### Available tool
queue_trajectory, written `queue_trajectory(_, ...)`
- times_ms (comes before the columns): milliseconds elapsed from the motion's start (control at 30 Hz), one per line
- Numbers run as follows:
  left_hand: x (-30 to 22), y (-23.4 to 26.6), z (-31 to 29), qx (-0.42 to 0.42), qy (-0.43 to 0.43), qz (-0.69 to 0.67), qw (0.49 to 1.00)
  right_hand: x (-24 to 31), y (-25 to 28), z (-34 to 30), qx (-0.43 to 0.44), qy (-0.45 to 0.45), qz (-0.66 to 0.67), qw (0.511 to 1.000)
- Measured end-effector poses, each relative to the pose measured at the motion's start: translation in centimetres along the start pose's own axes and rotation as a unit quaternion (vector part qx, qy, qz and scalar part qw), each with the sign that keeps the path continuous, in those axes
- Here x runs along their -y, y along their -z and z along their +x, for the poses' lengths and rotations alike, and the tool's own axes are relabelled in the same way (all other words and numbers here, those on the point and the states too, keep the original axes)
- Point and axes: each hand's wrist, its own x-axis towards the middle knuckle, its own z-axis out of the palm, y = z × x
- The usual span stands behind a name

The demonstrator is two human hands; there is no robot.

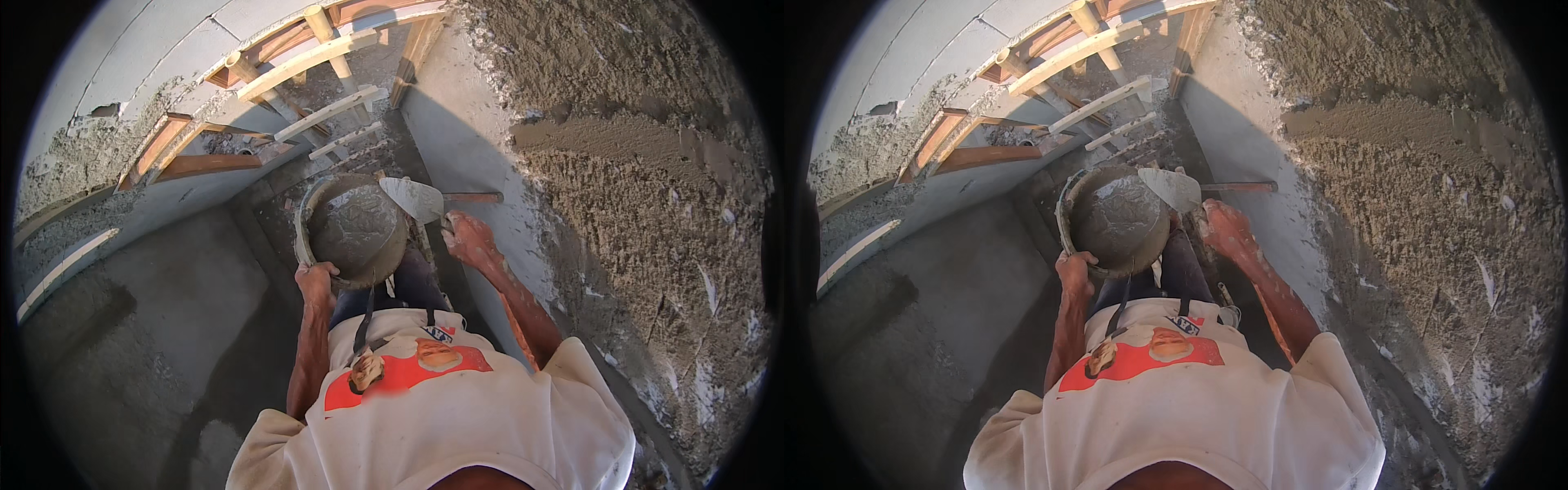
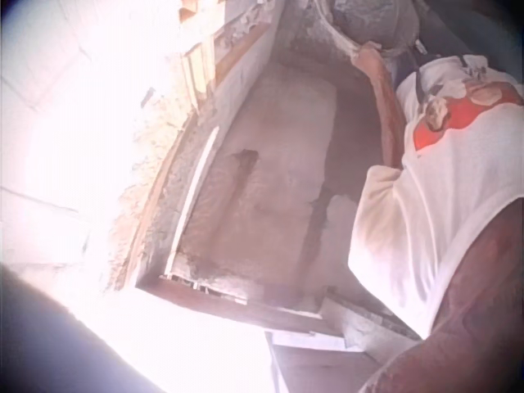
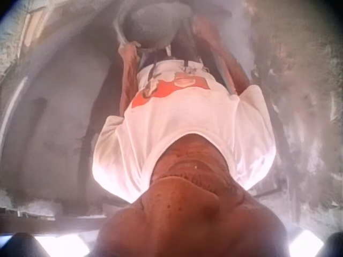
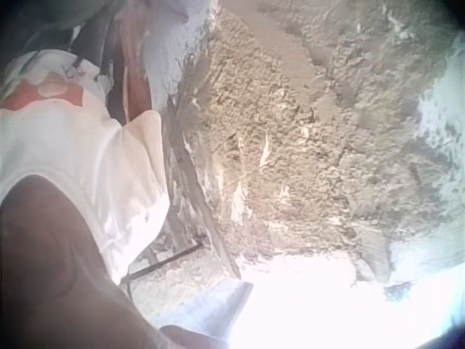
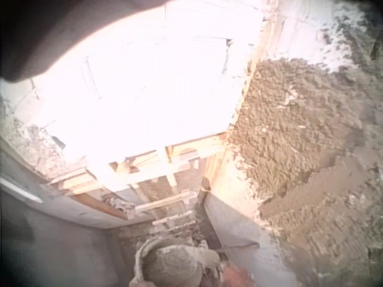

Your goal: The person applies wet concrete to a wall using a trowel, scooping the material from a bucket and smoothing it onto the vertical surface. They also add water to the bucket to adjust the mixture's consistency.

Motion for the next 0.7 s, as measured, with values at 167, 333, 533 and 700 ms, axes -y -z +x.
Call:
queue_trajectory(167, 0.3, -1.8, -3.2, 0.084, -0.057, 0.005, 0.995, -0.3, -4.5, 0.4, -0.022, 0.018, -0.087, 0.996)
queue_trajectory(333, -1.6, -4.3, -6.3, 0.113, -0.099, 0.022, 0.988, -0.5, -7.7, 2.0, 0.033, 0.079, -0.021, 0.996)
queue_trajectory(533, -1.2, -2.4, -6.0, 0.099, -0.085, 0.013, 0.991, 1.9, -5.6, -1.2, 0.01, 0.031, 0.091, 0.995)
queue_trajectory(700, 0.6, -1.2, -3.2, 0.038, -0.042, -0.021, 0.998, 5.0, 0.2, -0.6, 0.036, 0.032, 0.017, 0.999)
